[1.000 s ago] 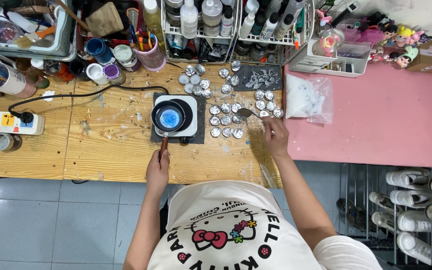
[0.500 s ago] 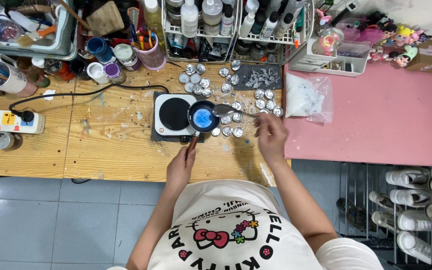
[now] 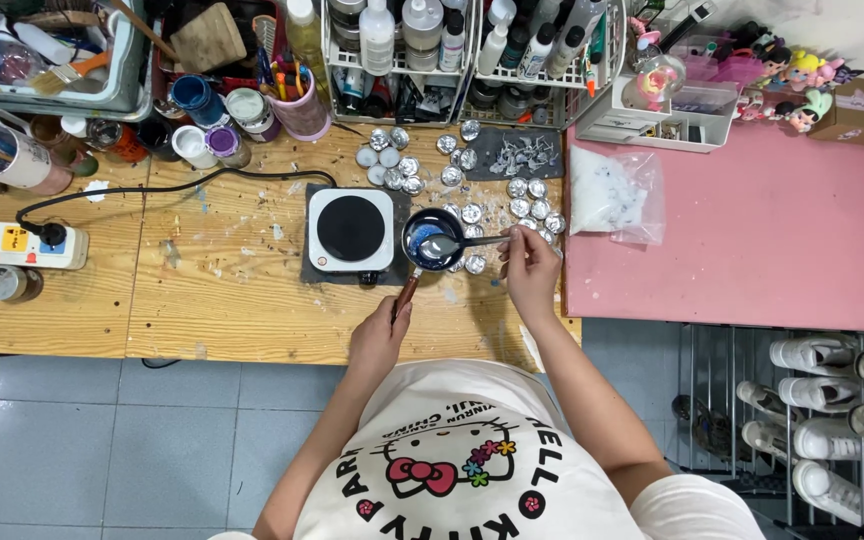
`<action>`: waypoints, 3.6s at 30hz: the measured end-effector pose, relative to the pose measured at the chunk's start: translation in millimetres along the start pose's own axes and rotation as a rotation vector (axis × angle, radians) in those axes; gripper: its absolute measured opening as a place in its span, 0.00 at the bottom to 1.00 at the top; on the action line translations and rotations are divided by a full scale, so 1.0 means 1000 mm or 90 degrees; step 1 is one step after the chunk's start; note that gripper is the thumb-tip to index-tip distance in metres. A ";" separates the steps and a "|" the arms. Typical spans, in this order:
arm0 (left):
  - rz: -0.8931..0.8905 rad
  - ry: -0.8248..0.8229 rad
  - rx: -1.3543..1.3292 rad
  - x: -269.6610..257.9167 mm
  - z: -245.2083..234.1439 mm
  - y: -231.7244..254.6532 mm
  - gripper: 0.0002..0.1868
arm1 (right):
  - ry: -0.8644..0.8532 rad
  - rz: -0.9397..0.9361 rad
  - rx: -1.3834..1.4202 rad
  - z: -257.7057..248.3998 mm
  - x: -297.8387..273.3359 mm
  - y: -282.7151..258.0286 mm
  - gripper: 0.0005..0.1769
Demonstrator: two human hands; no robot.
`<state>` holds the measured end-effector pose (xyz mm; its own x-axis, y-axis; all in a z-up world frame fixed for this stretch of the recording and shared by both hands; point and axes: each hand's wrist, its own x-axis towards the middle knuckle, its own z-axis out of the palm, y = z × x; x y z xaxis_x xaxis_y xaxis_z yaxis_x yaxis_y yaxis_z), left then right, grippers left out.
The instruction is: The recorder melts wax in a small pot over a heating plate and fills small metal candle tins, occasionally adding decorative flakes.
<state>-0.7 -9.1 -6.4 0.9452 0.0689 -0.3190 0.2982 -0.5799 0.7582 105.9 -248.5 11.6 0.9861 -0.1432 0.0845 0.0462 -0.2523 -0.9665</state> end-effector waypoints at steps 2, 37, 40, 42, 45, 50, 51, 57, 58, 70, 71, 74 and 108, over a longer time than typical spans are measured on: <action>-0.002 -0.004 -0.003 0.000 -0.002 0.003 0.17 | 0.002 0.022 0.038 -0.005 0.004 0.016 0.11; -0.057 -0.055 0.024 -0.015 0.024 -0.037 0.20 | 0.057 -0.253 -0.284 -0.055 -0.029 0.063 0.05; -0.030 -0.033 0.033 -0.013 0.032 -0.045 0.20 | 0.035 -0.331 -0.308 -0.055 -0.035 0.054 0.05; -0.031 -0.036 0.032 -0.011 0.035 -0.045 0.20 | 0.046 -0.338 -0.290 -0.057 -0.035 0.055 0.06; -0.052 -0.064 0.012 -0.012 0.028 -0.031 0.20 | 0.155 -0.147 -0.157 -0.058 -0.034 0.058 0.06; -0.026 -0.064 0.013 -0.011 0.030 -0.023 0.20 | 0.127 -0.047 -0.061 -0.043 -0.036 0.025 0.07; -0.024 -0.064 0.011 -0.011 0.029 -0.019 0.20 | 0.064 -0.110 -0.086 -0.039 -0.037 0.020 0.07; -0.024 -0.082 0.049 -0.008 0.038 -0.019 0.20 | -0.034 -0.275 -0.207 -0.022 -0.039 0.023 0.07; -0.024 -0.082 0.048 -0.008 0.038 -0.019 0.20 | -0.034 -0.275 -0.207 -0.021 -0.039 0.025 0.07; -0.034 -0.081 0.049 -0.008 0.045 -0.018 0.20 | 0.042 0.161 0.106 -0.040 -0.017 0.071 0.13; -0.035 -0.076 0.052 -0.007 0.046 -0.020 0.20 | 0.047 0.157 0.114 -0.043 -0.015 0.069 0.13; -0.032 -0.071 0.051 -0.006 0.049 -0.025 0.19 | 0.064 0.141 0.119 -0.057 -0.009 0.066 0.12; -0.059 -0.033 -0.062 -0.020 0.018 -0.007 0.20 | -0.052 -0.221 -0.104 -0.030 -0.040 -0.005 0.10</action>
<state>-24.2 -21.0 -15.1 0.9053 0.0751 -0.4180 0.3983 -0.4916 0.7744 61.8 -269.9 20.7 0.9258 0.0520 0.3744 0.3600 -0.4227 -0.8317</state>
